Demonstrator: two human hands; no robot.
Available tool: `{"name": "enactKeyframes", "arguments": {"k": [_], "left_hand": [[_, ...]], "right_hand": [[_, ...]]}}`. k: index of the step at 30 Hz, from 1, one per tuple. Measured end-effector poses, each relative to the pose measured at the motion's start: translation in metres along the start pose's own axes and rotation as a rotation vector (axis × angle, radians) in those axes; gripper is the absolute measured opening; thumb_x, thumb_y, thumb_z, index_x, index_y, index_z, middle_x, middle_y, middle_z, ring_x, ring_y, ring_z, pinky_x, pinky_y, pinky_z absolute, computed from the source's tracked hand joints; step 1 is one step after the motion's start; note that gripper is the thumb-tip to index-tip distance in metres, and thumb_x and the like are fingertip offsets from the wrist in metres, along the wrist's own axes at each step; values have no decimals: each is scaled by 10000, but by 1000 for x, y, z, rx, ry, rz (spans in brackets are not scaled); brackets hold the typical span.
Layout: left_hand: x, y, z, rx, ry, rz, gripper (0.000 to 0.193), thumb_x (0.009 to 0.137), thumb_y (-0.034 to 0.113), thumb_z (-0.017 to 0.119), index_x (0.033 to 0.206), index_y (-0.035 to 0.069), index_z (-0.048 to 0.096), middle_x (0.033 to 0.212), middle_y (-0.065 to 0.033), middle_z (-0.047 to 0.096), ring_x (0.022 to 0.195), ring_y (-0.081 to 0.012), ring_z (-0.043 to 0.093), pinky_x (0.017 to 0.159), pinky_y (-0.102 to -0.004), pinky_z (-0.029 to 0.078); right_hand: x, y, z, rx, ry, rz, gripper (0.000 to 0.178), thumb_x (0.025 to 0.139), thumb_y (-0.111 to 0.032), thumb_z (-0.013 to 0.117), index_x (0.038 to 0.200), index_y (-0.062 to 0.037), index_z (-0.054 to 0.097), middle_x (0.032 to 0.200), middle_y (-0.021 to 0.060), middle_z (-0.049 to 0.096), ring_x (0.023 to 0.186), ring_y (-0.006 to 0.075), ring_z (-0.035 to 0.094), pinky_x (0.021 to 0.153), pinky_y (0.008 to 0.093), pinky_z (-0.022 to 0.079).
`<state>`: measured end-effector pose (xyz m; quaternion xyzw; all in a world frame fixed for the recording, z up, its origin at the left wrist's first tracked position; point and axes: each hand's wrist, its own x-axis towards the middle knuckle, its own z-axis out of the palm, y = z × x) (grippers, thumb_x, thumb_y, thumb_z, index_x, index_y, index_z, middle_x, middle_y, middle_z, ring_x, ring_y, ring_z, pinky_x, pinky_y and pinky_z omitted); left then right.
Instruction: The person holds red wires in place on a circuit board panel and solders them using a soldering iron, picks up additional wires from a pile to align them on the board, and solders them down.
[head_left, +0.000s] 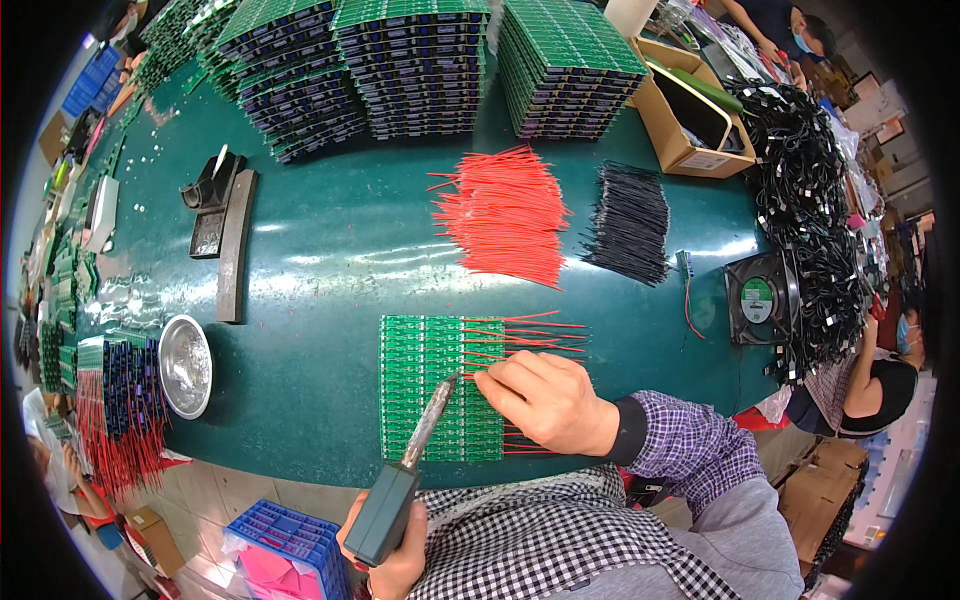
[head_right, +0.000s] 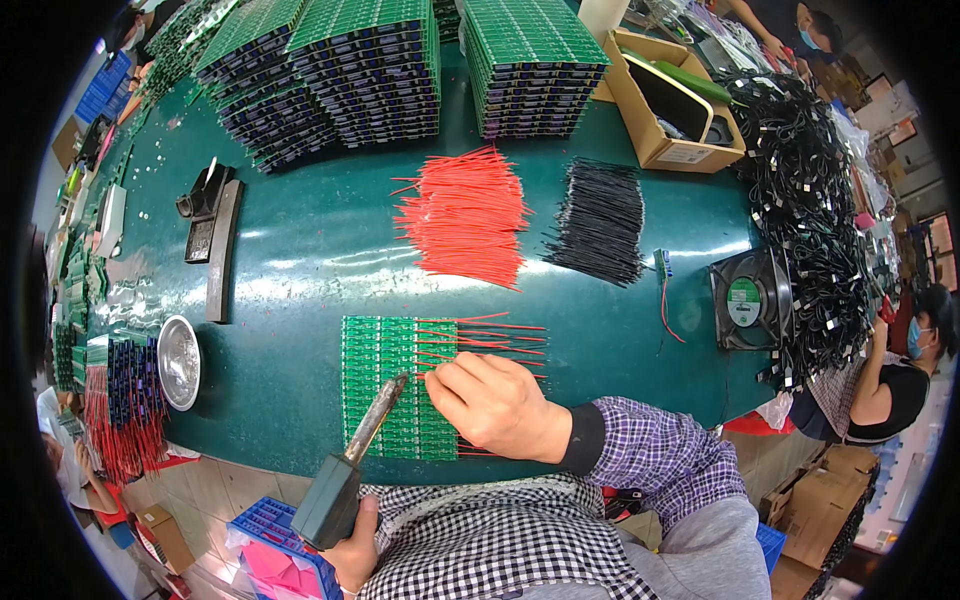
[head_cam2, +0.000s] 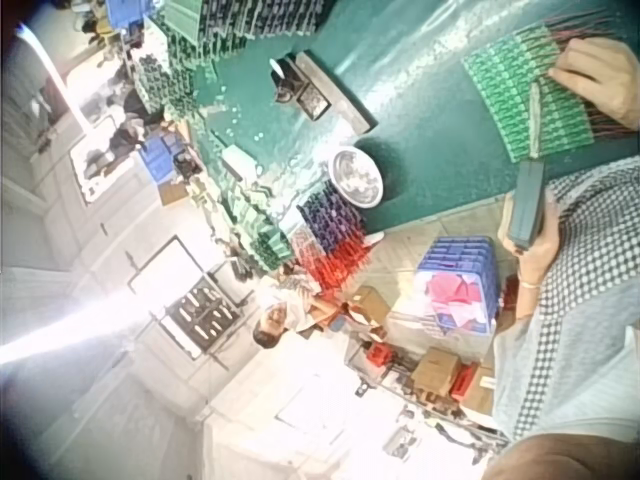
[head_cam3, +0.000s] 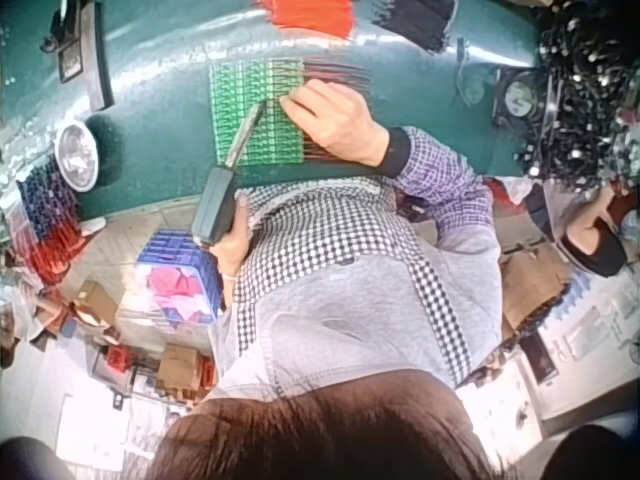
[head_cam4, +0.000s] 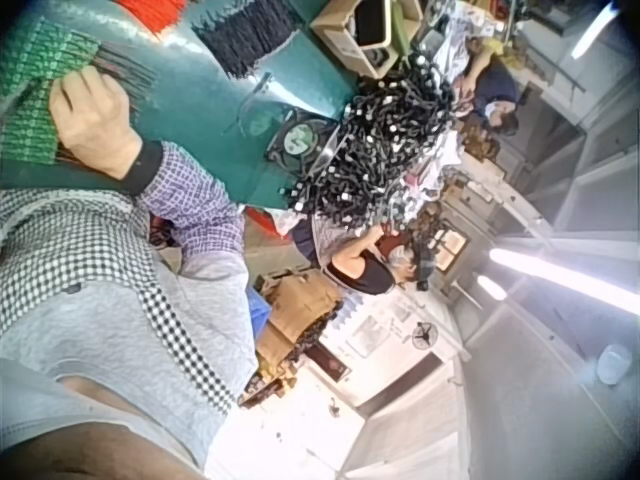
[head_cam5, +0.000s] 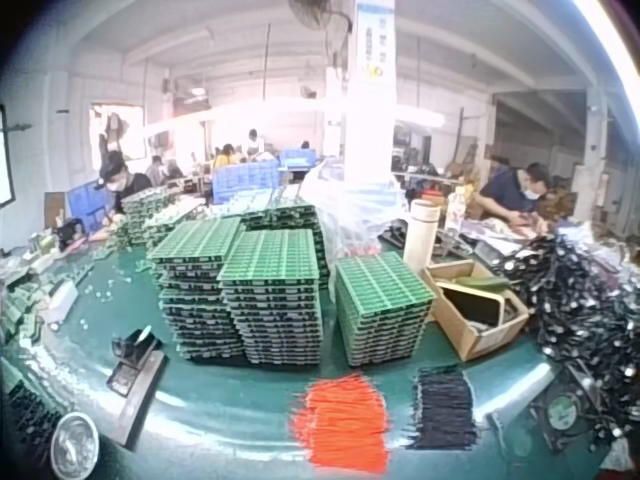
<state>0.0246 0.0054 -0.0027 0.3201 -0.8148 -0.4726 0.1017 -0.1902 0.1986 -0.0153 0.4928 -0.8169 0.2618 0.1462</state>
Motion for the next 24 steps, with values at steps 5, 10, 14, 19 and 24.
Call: {"name": "enactKeyframes", "arguments": {"k": [5, 10, 14, 19, 24], "left_hand": [[-5, -12, -3, -56, 28, -61, 312, 814, 70, 842, 1074, -26, 698, 931, -83, 697, 799, -182, 639, 716, -328, 511], [-4, -7, -2, -46, 37, -29, 344, 815, 71, 837, 1116, -31, 704, 969, -101, 708, 837, -201, 660, 762, -335, 530], [-4, 3, -5, 26, -19, -63, 365, 812, 73, 836, 1136, -30, 704, 994, -111, 714, 863, -210, 670, 778, -340, 537], [-3, 7, -4, -30, 37, -136, 343, 812, 71, 828, 1117, -33, 709, 985, -121, 721, 852, -216, 673, 760, -343, 537], [1, 7, -10, 41, -66, -20, 330, 813, 82, 828, 1101, -33, 716, 962, -120, 724, 837, -214, 674, 746, -343, 534]], "right_hand": [[0, 0, 0, 6, 1, 3, 326, 722, -61, 708, 1034, 35, 696, 901, 80, 659, 730, 195, 623, 608, 303, 524], [2, 0, 2, -10, 44, 10, 210, 734, -61, 709, 930, 11, 687, 811, 37, 571, 740, 169, 597, 600, 281, 486], [3, 0, 1, -20, 43, 7, 203, 741, -63, 715, 930, 6, 686, 818, 38, 576, 744, 176, 596, 619, 289, 493], [-1, -7, -3, -10, 77, -10, 333, 741, -78, 710, 1064, 1, 702, 934, 68, 673, 787, 194, 654, 639, 311, 507], [-5, -8, -2, -13, 16, 1, 326, 747, -84, 711, 1064, -8, 707, 929, 59, 668, 765, 181, 640, 626, 301, 492]]}}
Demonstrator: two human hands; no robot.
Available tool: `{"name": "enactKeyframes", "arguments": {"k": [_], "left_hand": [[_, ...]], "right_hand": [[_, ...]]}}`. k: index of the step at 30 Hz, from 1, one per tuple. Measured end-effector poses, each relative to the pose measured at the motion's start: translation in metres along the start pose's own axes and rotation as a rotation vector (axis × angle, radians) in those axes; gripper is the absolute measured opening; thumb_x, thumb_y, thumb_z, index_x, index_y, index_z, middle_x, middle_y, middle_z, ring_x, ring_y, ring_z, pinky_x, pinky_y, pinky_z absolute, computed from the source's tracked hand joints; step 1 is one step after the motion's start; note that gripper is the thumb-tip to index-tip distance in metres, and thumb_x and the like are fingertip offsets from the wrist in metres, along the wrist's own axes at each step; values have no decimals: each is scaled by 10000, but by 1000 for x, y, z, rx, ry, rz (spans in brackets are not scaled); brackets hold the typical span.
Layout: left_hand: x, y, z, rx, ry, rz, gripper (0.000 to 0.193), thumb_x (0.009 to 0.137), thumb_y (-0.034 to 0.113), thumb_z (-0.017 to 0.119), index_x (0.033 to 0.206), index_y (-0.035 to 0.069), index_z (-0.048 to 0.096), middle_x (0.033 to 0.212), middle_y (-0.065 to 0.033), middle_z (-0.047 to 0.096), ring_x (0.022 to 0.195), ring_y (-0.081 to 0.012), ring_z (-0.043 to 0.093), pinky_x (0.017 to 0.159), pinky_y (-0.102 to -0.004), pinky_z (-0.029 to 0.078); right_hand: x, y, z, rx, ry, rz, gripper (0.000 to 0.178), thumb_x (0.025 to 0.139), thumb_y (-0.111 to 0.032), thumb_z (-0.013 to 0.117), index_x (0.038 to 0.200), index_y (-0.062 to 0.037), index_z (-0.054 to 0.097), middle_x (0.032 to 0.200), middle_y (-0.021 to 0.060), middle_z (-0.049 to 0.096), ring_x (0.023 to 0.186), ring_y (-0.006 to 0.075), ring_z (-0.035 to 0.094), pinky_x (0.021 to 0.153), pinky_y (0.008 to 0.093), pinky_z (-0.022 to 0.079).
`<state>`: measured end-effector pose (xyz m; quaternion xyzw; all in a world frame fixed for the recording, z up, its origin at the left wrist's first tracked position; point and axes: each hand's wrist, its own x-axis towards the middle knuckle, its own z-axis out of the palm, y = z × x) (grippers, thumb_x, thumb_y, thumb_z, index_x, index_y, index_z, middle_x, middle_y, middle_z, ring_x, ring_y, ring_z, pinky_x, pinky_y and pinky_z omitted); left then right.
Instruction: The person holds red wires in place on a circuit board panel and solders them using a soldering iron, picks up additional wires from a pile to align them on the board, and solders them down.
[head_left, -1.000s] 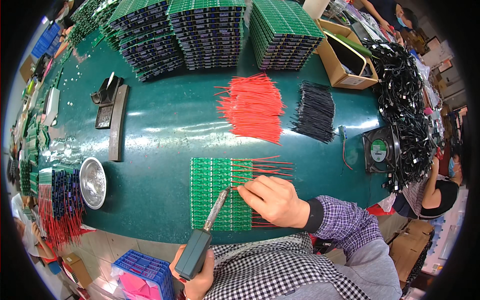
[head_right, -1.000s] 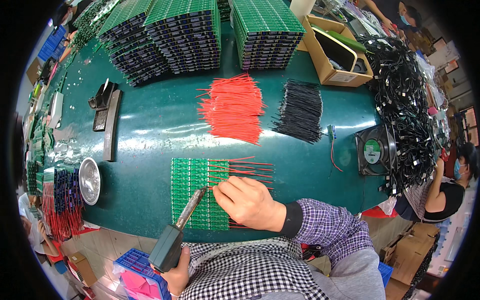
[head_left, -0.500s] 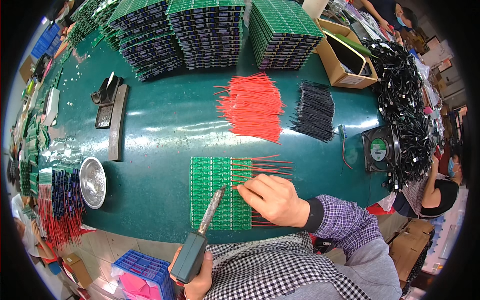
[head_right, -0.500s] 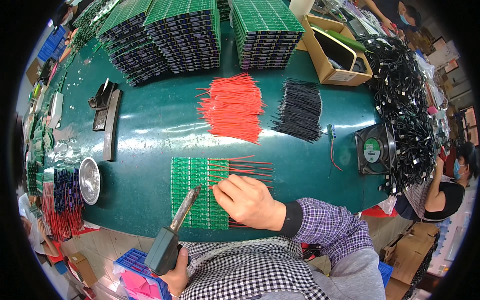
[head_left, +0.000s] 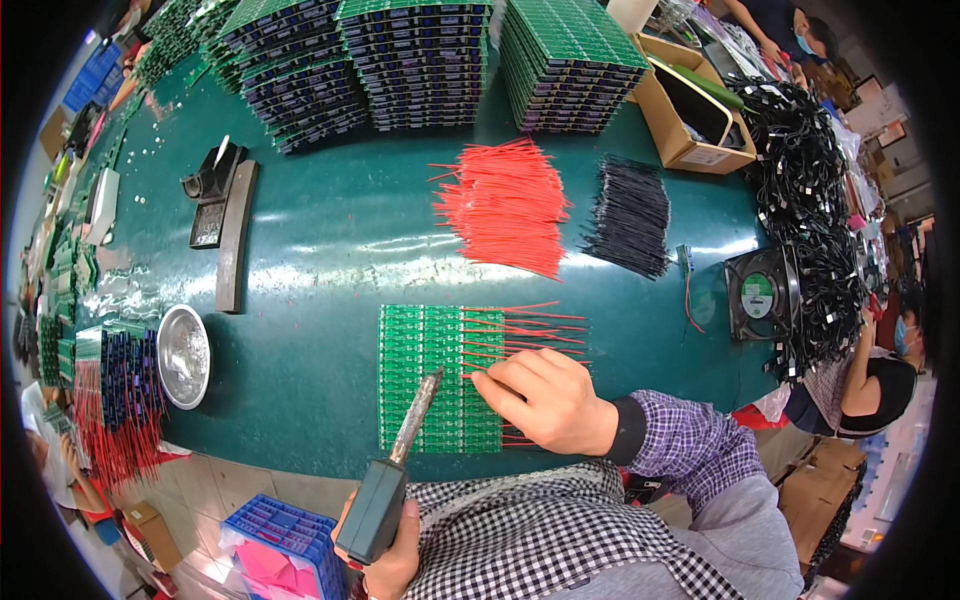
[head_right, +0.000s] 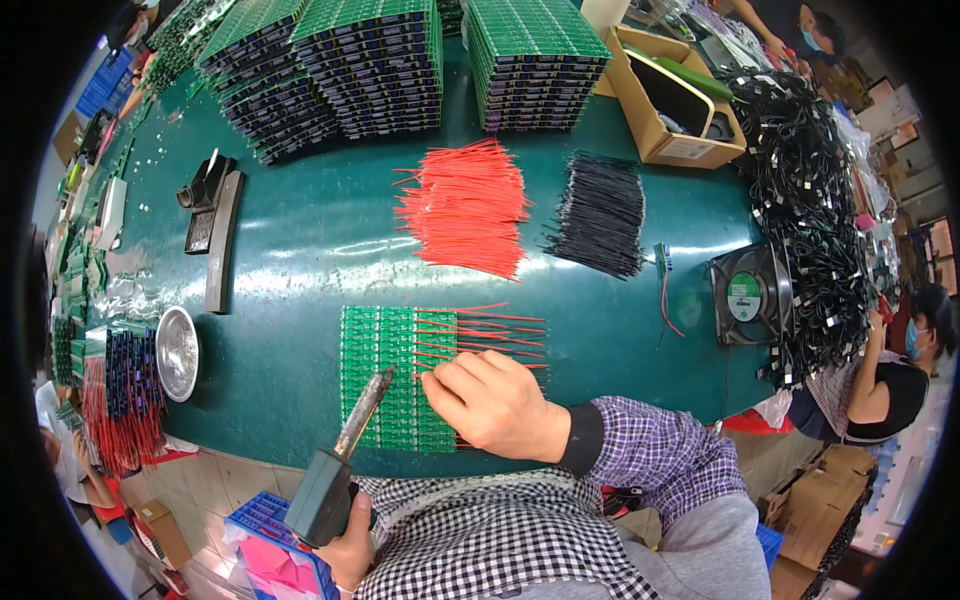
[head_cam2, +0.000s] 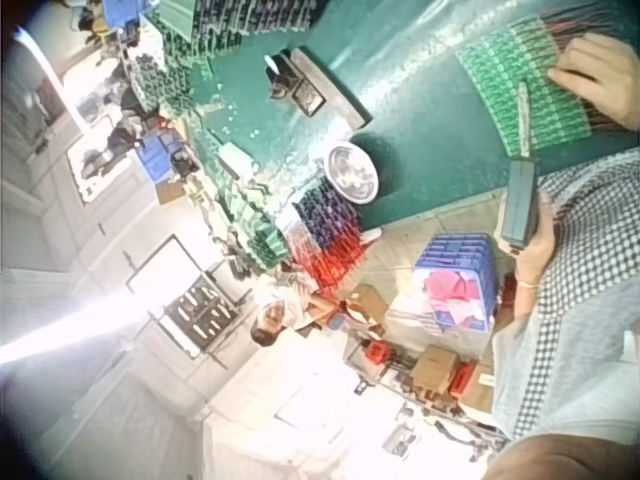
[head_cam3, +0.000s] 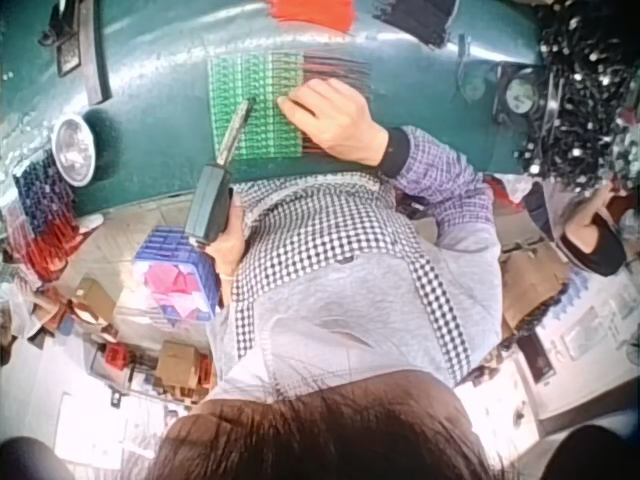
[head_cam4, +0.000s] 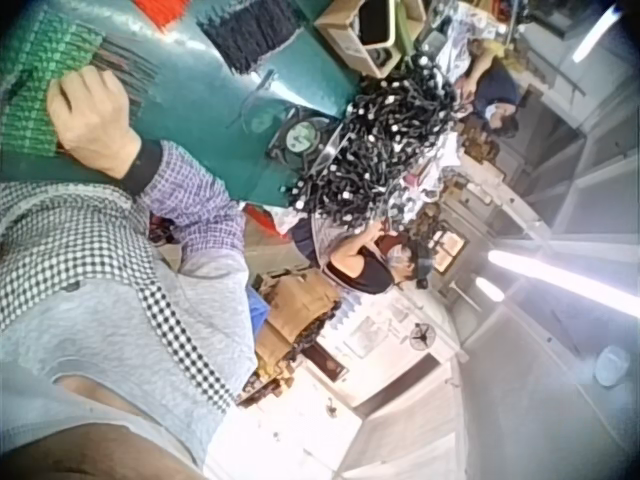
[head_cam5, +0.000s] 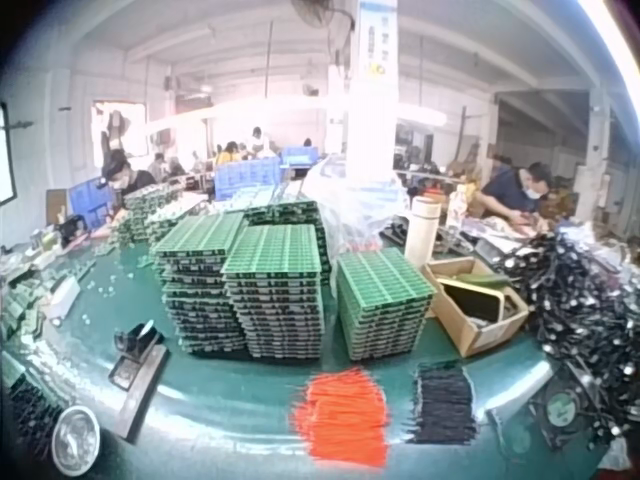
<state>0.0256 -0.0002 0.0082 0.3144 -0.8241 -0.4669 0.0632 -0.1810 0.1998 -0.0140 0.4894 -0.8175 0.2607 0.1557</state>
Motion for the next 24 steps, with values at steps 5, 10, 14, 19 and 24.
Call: {"name": "enactKeyframes", "arguments": {"k": [5, 10, 14, 19, 24], "left_hand": [[-6, 2, 3, -6, 66, -57, 334, 804, 90, 836, 1093, -30, 719, 958, -117, 725, 822, -210, 674, 735, -338, 533], [4, 1, 2, -14, -9, 118, 316, 784, 91, 849, 1053, -25, 729, 938, -114, 724, 788, -212, 677, 710, -339, 531], [8, 4, 1, 10, -31, 157, 294, 772, 92, 852, 1014, -26, 733, 884, -108, 724, 739, -214, 673, 677, -343, 527], [10, 9, 4, 2, -31, 148, 260, 780, 123, 844, 965, -24, 736, 816, -114, 721, 681, -227, 676, 637, -354, 522], [11, 11, 0, 59, -81, 160, 219, 772, 79, 811, 950, -20, 731, 830, -130, 705, 680, -240, 681, 620, -350, 524]], "right_hand": [[0, 1, 3, 3, -7, -1, 324, 750, -87, 711, 1063, -6, 706, 923, 58, 665, 743, 174, 626, 619, 301, 487], [2, 2, 4, -15, 34, -16, 281, 694, -104, 666, 954, 1, 688, 826, 45, 574, 746, 186, 602, 619, 295, 476], [2, 1, 5, -18, 36, -22, 295, 681, -109, 662, 954, 1, 688, 827, 44, 573, 745, 185, 602, 615, 295, 475], [0, 0, 2, -2, -18, 9, 325, 729, -90, 709, 1043, -4, 707, 909, 54, 660, 748, 175, 627, 615, 295, 490], [1, 0, 5, -20, 10, -4, 304, 701, -96, 684, 990, -2, 699, 865, 46, 615, 745, 175, 614, 606, 289, 481]]}}
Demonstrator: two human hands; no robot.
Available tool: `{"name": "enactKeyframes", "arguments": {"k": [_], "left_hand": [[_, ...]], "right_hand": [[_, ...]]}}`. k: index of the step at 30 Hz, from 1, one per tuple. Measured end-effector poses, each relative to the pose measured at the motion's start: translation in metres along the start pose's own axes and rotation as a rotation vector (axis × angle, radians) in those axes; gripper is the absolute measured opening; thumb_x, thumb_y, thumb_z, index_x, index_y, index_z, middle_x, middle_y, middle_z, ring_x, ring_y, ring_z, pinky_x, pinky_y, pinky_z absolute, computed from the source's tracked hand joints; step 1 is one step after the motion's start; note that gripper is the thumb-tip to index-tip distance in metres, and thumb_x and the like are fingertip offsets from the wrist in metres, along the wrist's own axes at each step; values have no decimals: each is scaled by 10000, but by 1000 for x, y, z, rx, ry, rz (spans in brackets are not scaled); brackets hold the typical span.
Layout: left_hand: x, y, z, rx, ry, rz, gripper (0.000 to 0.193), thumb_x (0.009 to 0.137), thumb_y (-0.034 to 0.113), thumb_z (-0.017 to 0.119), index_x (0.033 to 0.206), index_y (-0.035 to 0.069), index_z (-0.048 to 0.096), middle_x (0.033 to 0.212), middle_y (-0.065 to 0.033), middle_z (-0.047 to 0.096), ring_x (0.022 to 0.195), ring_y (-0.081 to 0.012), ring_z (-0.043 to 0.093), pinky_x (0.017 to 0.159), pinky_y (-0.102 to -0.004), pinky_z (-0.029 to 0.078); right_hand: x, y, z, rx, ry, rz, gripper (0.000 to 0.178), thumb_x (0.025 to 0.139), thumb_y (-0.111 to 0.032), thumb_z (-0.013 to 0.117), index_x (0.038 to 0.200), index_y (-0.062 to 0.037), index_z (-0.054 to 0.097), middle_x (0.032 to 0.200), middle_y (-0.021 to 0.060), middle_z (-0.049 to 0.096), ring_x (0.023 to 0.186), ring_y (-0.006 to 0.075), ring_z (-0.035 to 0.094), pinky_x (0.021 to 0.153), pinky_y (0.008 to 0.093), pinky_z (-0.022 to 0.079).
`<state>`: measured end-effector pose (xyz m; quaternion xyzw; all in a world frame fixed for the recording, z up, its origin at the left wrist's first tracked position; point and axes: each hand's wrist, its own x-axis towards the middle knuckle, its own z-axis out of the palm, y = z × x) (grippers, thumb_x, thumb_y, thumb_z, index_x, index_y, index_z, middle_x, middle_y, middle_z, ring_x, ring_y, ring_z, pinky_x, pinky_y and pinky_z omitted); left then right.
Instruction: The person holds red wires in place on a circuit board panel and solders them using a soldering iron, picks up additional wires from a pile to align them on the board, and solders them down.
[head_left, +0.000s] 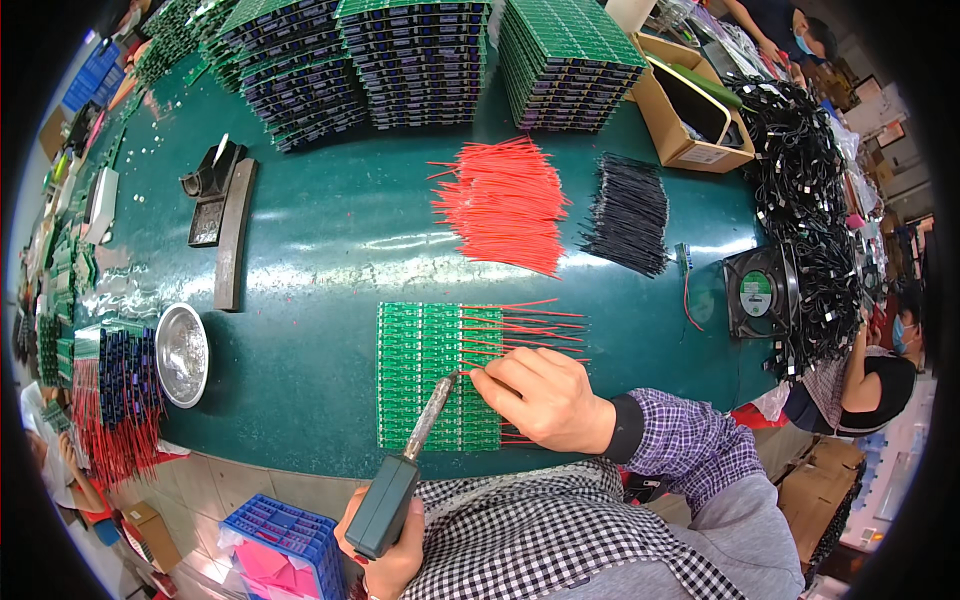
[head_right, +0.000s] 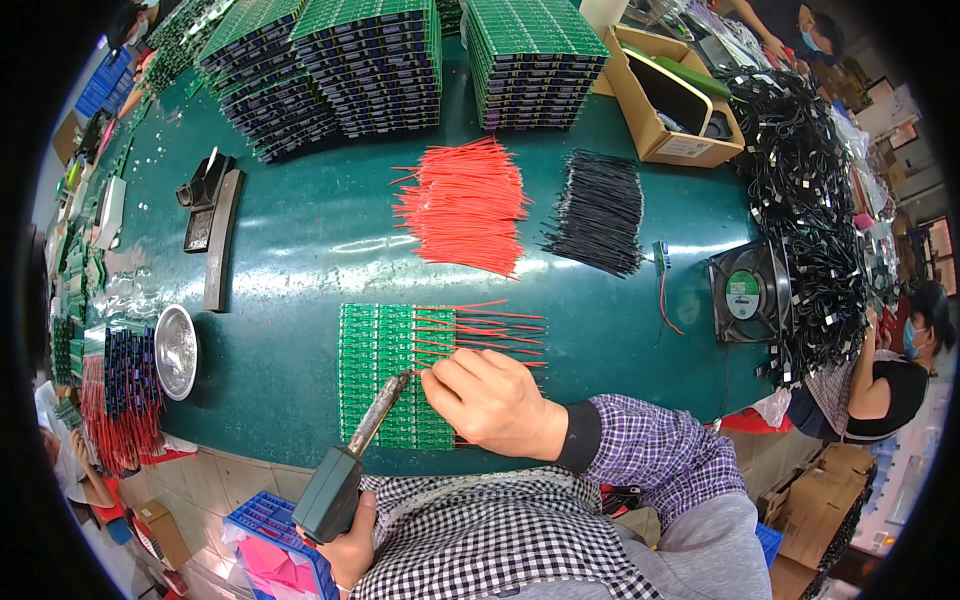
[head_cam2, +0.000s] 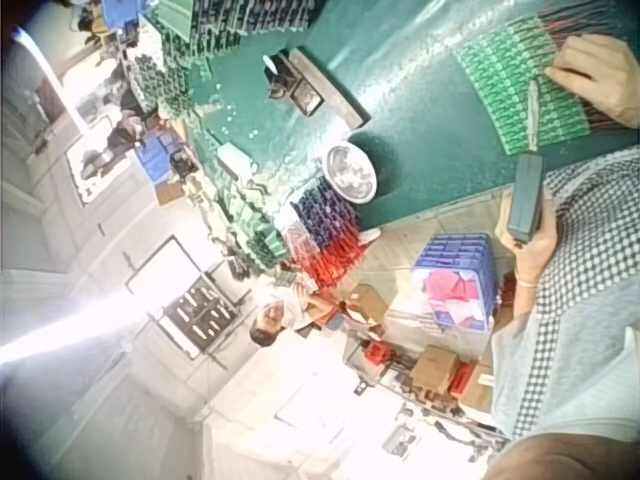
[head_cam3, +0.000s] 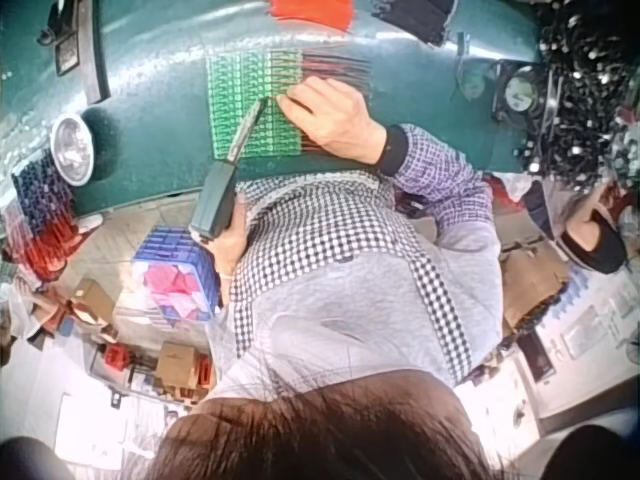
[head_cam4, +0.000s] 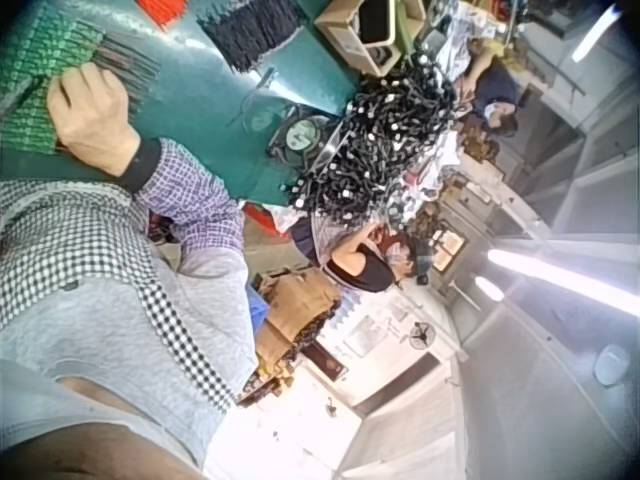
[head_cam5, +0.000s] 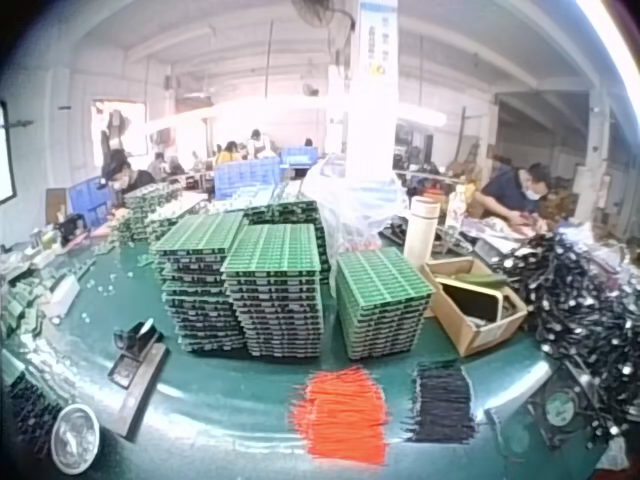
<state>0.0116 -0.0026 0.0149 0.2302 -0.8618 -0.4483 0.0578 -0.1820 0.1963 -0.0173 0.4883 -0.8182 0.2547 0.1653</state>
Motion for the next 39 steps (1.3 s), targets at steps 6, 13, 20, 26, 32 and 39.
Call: {"name": "enactKeyframes", "arguments": {"k": [6, 13, 20, 26, 32, 39], "left_hand": [[-6, -6, -1, -8, 4, -30, 264, 818, 148, 836, 984, -24, 721, 820, -115, 715, 690, -233, 661, 639, -361, 516], [-23, -15, 6, -61, 136, -203, 265, 824, 109, 836, 1017, -28, 717, 881, -112, 717, 757, -217, 658, 692, -346, 516], [-26, -20, 14, -169, 245, -199, 324, 793, 75, 856, 1061, -37, 713, 952, -113, 718, 810, -208, 662, 738, -338, 524], [-29, -20, 11, -120, 217, -201, 342, 780, 71, 865, 1066, -39, 713, 966, -113, 720, 816, -204, 662, 752, -333, 530], [-29, -21, 11, -110, 230, -168, 341, 762, 73, 870, 1046, -32, 714, 940, -103, 715, 797, -202, 657, 732, -340, 526], [-17, -13, 3, -55, 83, -57, 308, 742, 85, 878, 987, -23, 725, 897, -110, 718, 770, -225, 666, 710, -357, 523]], "right_hand": [[0, 1, 2, -8, 34, -10, 281, 682, -105, 663, 942, -3, 691, 818, 34, 570, 739, 172, 597, 591, 284, 455], [0, 0, 1, -14, 27, -3, 284, 679, -111, 665, 941, -4, 692, 823, 35, 572, 745, 169, 599, 588, 285, 450], [1, -2, -2, 6, -29, 15, 326, 703, -88, 708, 1018, -5, 711, 917, 54, 664, 772, 184, 630, 624, 300, 489], [-1, -4, -2, 40, 65, -13, 322, 698, -88, 708, 1008, -2, 708, 953, 61, 679, 816, 203, 651, 667, 319, 508], [-2, -3, 1, 39, 59, -13, 249, 697, -97, 677, 928, -4, 681, 873, 48, 604, 782, 191, 608, 641, 305, 466], [-2, -3, 3, 20, 50, -19, 253, 691, -107, 665, 922, -5, 678, 861, 50, 596, 743, 182, 592, 612, 303, 444]]}}
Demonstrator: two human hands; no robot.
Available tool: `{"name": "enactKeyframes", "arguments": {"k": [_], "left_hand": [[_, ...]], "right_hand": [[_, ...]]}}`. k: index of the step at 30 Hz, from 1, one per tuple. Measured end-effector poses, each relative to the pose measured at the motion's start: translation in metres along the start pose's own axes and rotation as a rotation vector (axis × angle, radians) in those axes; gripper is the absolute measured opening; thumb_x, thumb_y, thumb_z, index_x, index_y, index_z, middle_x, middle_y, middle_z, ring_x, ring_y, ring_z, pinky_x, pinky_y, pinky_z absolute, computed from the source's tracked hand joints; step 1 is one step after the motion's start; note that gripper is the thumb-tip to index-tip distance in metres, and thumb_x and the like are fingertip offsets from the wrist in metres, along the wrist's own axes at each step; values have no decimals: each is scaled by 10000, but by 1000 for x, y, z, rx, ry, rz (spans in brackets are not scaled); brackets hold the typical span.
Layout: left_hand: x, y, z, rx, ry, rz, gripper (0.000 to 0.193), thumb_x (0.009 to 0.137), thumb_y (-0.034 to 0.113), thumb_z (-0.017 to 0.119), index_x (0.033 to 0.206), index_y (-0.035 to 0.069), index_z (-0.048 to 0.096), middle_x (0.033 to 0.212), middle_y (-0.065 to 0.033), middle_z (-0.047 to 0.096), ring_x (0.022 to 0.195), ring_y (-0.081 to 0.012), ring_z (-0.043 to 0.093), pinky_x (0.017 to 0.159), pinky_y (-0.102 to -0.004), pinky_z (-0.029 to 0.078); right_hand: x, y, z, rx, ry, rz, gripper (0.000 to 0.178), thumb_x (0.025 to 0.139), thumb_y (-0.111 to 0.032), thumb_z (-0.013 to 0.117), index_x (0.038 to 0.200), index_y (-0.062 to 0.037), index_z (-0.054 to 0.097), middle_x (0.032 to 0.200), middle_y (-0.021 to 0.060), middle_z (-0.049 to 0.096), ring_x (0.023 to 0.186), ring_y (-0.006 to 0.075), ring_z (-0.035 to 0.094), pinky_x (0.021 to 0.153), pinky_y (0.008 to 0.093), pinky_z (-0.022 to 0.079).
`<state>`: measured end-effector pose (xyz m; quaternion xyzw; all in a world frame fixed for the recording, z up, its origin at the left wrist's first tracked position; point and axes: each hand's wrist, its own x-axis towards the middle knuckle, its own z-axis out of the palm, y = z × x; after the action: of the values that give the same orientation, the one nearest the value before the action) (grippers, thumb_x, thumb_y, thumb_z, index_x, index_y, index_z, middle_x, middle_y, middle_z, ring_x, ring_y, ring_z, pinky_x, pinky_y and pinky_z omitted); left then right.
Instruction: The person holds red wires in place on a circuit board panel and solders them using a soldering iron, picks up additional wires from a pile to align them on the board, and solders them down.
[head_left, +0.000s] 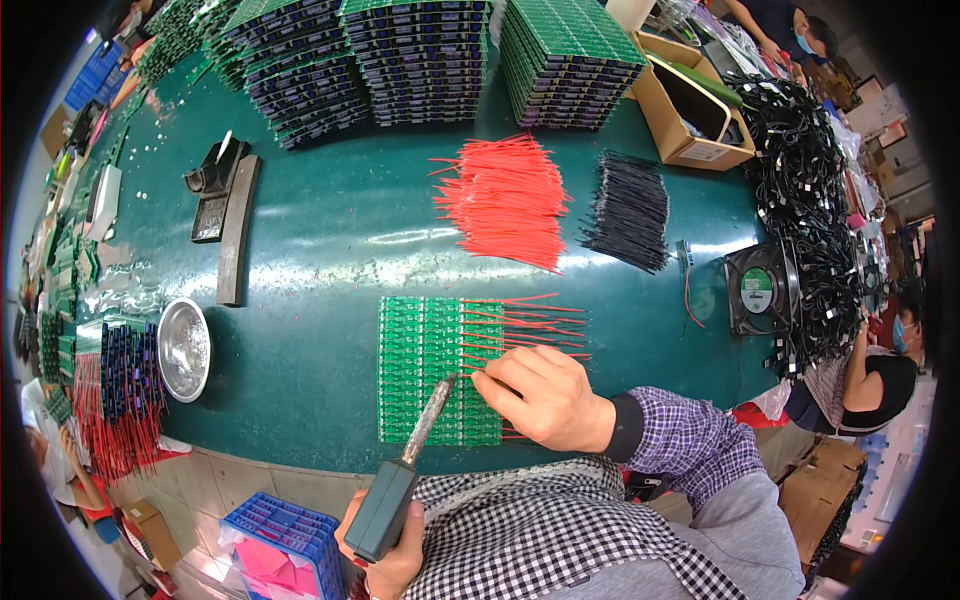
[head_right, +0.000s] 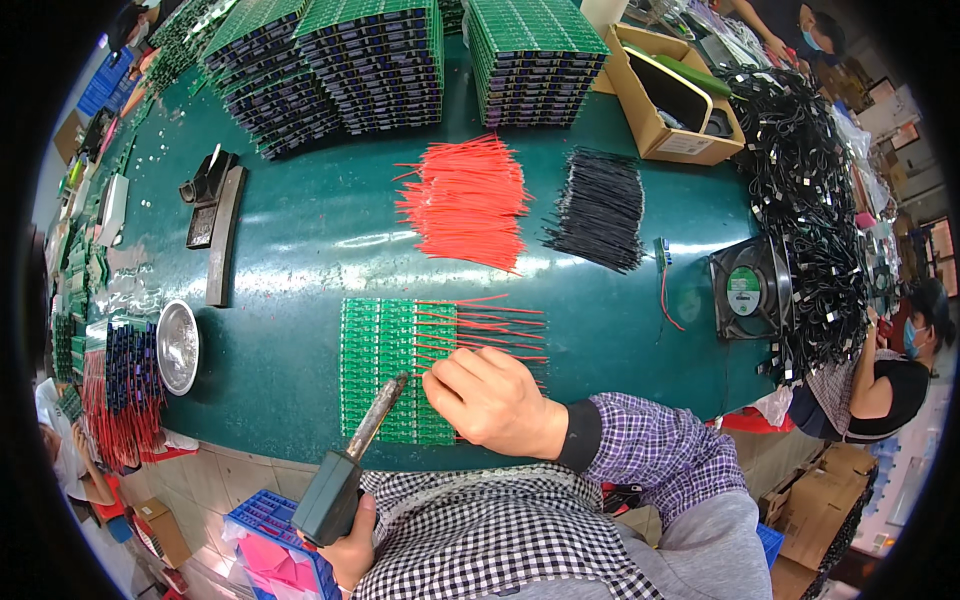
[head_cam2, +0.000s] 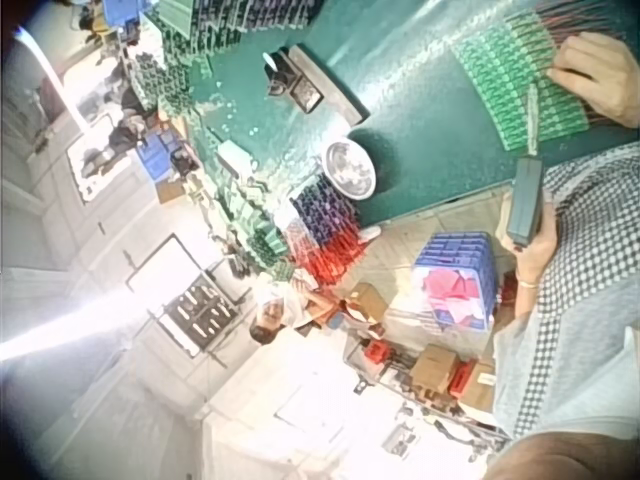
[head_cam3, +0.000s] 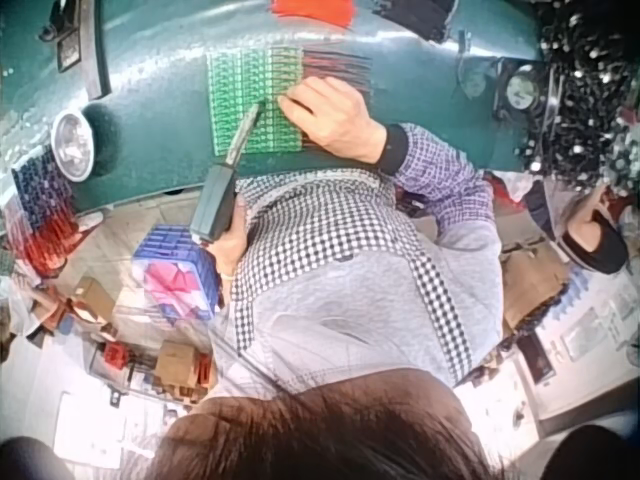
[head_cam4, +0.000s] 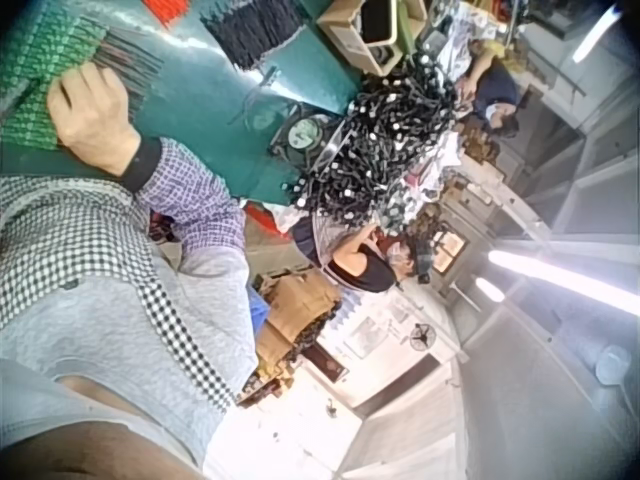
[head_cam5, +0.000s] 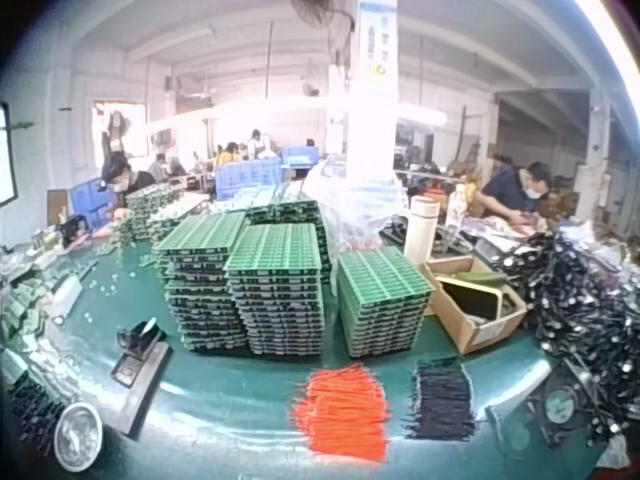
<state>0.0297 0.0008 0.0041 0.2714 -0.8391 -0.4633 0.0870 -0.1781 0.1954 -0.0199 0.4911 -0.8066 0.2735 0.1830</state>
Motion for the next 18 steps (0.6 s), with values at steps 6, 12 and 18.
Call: {"name": "enactKeyframes", "arguments": {"k": [6, 12, 18], "left_hand": [[3, 8, -2, 76, -35, 49, 269, 738, 95, 874, 941, -11, 733, 844, -108, 710, 716, -255, 654, 670, -383, 502], [-4, -2, 0, 2, -33, -4, 289, 764, 70, 857, 1001, -21, 719, 883, -101, 711, 748, -220, 658, 704, -361, 514], [-23, -22, 3, -112, 128, -172, 343, 789, 38, 839, 1096, -35, 704, 984, -111, 716, 858, -200, 667, 781, -339, 531]], "right_hand": [[0, 0, 1, 5, -5, -7, 260, 685, -107, 662, 923, -3, 677, 854, 48, 596, 737, 180, 590, 604, 303, 436], [-2, -1, -3, -1, -41, 6, 281, 695, -101, 685, 960, -5, 691, 895, 54, 637, 761, 184, 622, 618, 303, 465], [0, -1, 0, -8, 0, -8, 264, 685, -113, 657, 924, -3, 678, 855, 44, 598, 745, 176, 594, 609, 298, 435]]}}
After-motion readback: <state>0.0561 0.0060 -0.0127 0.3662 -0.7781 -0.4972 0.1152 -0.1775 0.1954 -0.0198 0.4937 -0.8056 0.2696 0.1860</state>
